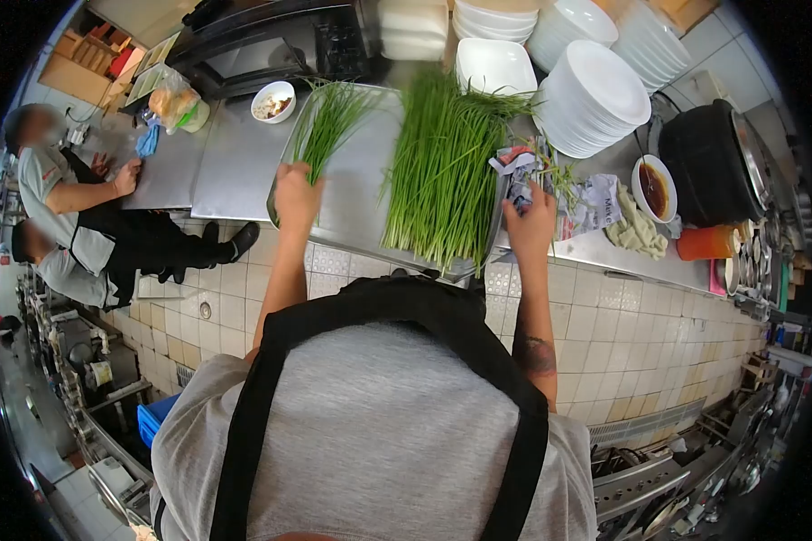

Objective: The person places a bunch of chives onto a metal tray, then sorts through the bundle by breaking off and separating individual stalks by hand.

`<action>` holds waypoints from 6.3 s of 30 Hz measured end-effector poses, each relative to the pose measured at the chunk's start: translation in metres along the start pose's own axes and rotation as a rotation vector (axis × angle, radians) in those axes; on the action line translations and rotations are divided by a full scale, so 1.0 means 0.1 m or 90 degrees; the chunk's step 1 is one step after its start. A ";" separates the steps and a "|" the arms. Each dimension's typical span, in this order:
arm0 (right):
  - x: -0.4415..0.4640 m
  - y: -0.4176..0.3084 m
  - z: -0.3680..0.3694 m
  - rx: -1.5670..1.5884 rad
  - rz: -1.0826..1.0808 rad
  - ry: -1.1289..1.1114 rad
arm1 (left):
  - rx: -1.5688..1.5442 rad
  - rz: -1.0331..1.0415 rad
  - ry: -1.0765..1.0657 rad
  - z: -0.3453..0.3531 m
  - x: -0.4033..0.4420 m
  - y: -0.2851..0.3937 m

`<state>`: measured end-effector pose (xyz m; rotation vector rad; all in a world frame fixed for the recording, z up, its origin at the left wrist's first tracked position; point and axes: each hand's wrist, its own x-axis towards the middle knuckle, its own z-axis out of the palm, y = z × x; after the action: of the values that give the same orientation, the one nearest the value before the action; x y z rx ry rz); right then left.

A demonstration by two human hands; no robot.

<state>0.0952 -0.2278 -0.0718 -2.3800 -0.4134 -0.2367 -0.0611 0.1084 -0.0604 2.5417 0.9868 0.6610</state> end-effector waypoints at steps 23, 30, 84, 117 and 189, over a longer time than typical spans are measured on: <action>-0.37 -1.30 0.41 0.715 0.169 -0.417 | -0.771 -0.172 -0.575 -0.07 -0.58 0.62; -0.35 -1.37 0.17 0.499 0.020 -0.449 | -0.799 -0.149 -0.586 -0.34 -0.49 0.73; -0.17 -0.61 0.24 0.071 -0.193 -0.056 | 0.176 -0.002 -0.024 0.16 -0.07 -0.24; -0.48 -1.23 0.30 0.520 0.064 -0.418 | -0.859 -0.212 -0.583 0.02 -0.45 0.60; -0.48 -1.16 0.45 0.537 0.062 -0.448 | -0.641 -0.104 -0.620 -0.17 -0.53 0.55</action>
<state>0.0111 -0.1268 -0.0473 -1.5658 -0.5679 0.7127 -0.0752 0.0353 -0.0369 1.5084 0.3306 -0.1656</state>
